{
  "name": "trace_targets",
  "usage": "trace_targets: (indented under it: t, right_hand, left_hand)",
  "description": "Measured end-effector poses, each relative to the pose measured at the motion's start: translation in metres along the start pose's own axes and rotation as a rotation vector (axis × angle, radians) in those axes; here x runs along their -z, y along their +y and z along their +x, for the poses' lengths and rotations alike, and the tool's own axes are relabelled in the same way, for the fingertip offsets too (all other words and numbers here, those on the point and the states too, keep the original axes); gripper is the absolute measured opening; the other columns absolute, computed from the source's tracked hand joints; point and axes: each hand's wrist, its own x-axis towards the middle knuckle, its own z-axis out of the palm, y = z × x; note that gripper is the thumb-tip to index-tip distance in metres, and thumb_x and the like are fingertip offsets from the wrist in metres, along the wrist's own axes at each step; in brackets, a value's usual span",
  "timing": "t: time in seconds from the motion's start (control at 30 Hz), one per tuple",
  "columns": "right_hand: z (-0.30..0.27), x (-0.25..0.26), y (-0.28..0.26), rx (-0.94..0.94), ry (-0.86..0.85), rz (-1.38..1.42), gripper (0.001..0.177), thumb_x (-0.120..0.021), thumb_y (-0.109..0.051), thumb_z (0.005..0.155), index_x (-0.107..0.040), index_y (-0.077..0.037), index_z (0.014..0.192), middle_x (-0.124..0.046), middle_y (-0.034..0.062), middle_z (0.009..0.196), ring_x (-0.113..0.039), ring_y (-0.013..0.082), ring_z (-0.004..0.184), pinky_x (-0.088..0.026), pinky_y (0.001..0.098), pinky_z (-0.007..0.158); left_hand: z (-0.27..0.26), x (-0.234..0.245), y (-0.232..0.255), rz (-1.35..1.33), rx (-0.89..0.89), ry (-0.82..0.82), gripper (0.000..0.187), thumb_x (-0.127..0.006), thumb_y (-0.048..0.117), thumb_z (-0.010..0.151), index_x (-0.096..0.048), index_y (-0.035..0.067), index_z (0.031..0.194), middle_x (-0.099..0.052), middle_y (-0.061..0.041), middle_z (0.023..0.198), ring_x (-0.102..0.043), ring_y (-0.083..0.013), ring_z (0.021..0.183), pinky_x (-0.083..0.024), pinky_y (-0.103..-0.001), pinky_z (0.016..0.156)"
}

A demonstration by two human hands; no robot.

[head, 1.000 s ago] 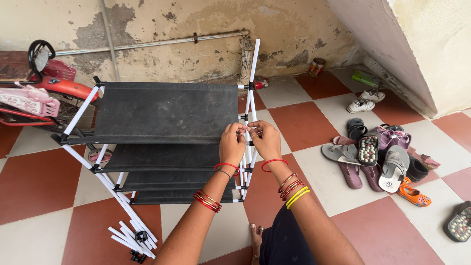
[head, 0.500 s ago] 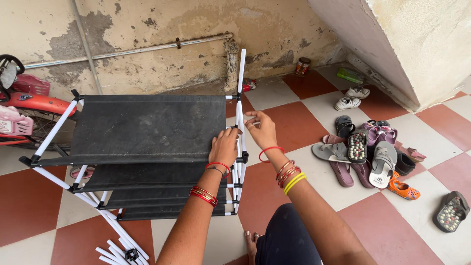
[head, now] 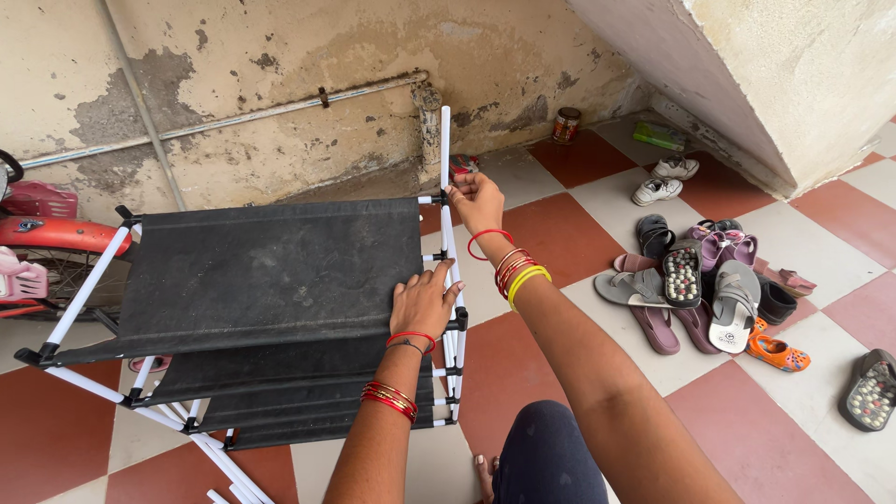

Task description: The person assembles a multi-tier shoe rack by hand. They insert white plastic poles into the sleeves of black fabric shelves and press the poles into black plastic corner connectors to build the frame.

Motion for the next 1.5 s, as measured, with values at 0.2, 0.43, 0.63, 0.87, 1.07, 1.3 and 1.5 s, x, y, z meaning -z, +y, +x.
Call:
trace_targets:
  t: [0.2,0.43,0.63,0.87,1.07,1.3,1.5]
  right_hand:
    - [0.028,-0.013,0.007,0.096,0.049,-0.078,0.039,-0.091,-0.019,0.077,-0.07,-0.001,0.104,-0.072,0.0076,0.092,-0.071,0.0136,0.077,-0.061,0.0291,0.073]
    - [0.043,-0.028,0.014,0.039,0.011,-0.038,0.032,-0.09,-0.016,0.075,-0.072,-0.001,0.097,-0.077,0.0063,0.085,-0.074,0.012,0.074,-0.061,0.0277,0.071]
    - [0.046,-0.029,-0.001,-0.019,0.016,-0.131,0.035,-0.094,-0.02,0.072,-0.071,-0.001,0.09,-0.077,0.0085,0.081,-0.074,0.0142,0.073,-0.06,0.0297,0.07]
    - [0.042,-0.03,-0.012,-0.038,0.06,-0.192,0.032,-0.093,-0.021,0.074,-0.071,-0.001,0.086,-0.076,0.0107,0.079,-0.074,0.0179,0.071,-0.059,0.0333,0.068]
    - [0.046,-0.026,-0.002,0.122,0.023,-0.23,0.031,-0.091,-0.017,0.077,-0.07,0.002,0.09,-0.074,0.0145,0.078,-0.073,0.0212,0.07,-0.058,0.0351,0.066]
    - [0.055,-0.035,0.021,0.258,-0.036,-0.206,0.015,-0.084,-0.008,0.083,-0.075,-0.002,0.093,-0.074,0.0123,0.08,-0.074,0.0198,0.069,-0.058,0.0338,0.065]
    - [0.036,-0.095,0.013,0.181,0.261,0.038,0.054,-0.083,-0.017,0.078,-0.057,-0.001,0.122,-0.061,0.0151,0.101,-0.063,0.0265,0.092,-0.053,0.0399,0.084]
  left_hand:
    - [-0.002,0.007,0.005,-0.007,0.041,-0.054,0.054,-0.044,0.054,0.102,-0.045,0.028,0.15,-0.074,-0.006,0.108,-0.064,-0.0219,0.11,-0.042,-0.042,0.095]
    - [-0.003,0.011,0.008,-0.017,0.049,-0.081,0.052,-0.044,0.052,0.103,-0.043,0.029,0.15,-0.076,-0.006,0.092,-0.064,-0.0218,0.104,-0.04,-0.041,0.095]
    - [-0.003,0.011,0.007,-0.009,0.039,-0.089,0.052,-0.042,0.052,0.103,-0.042,0.028,0.15,-0.074,-0.006,0.082,-0.064,-0.0217,0.103,-0.04,-0.041,0.095]
    - [-0.002,0.014,0.01,-0.022,0.071,-0.124,0.051,-0.042,0.052,0.103,-0.043,0.028,0.149,-0.073,-0.006,0.08,-0.065,-0.0202,0.101,-0.04,-0.039,0.093]
    - [-0.003,0.012,0.009,-0.036,0.062,-0.109,0.051,-0.045,0.049,0.103,-0.043,0.028,0.149,-0.073,-0.006,0.08,-0.065,-0.0209,0.101,-0.04,-0.039,0.092]
    - [-0.003,0.011,0.01,-0.048,0.039,-0.079,0.051,-0.048,0.047,0.102,-0.043,0.026,0.148,-0.074,-0.009,0.081,-0.065,-0.0245,0.102,-0.04,-0.041,0.092]
    - [-0.003,0.008,0.005,-0.047,0.013,-0.035,0.05,-0.052,0.045,0.099,-0.048,0.024,0.144,-0.074,-0.012,0.091,-0.066,-0.0267,0.102,-0.04,-0.043,0.09]
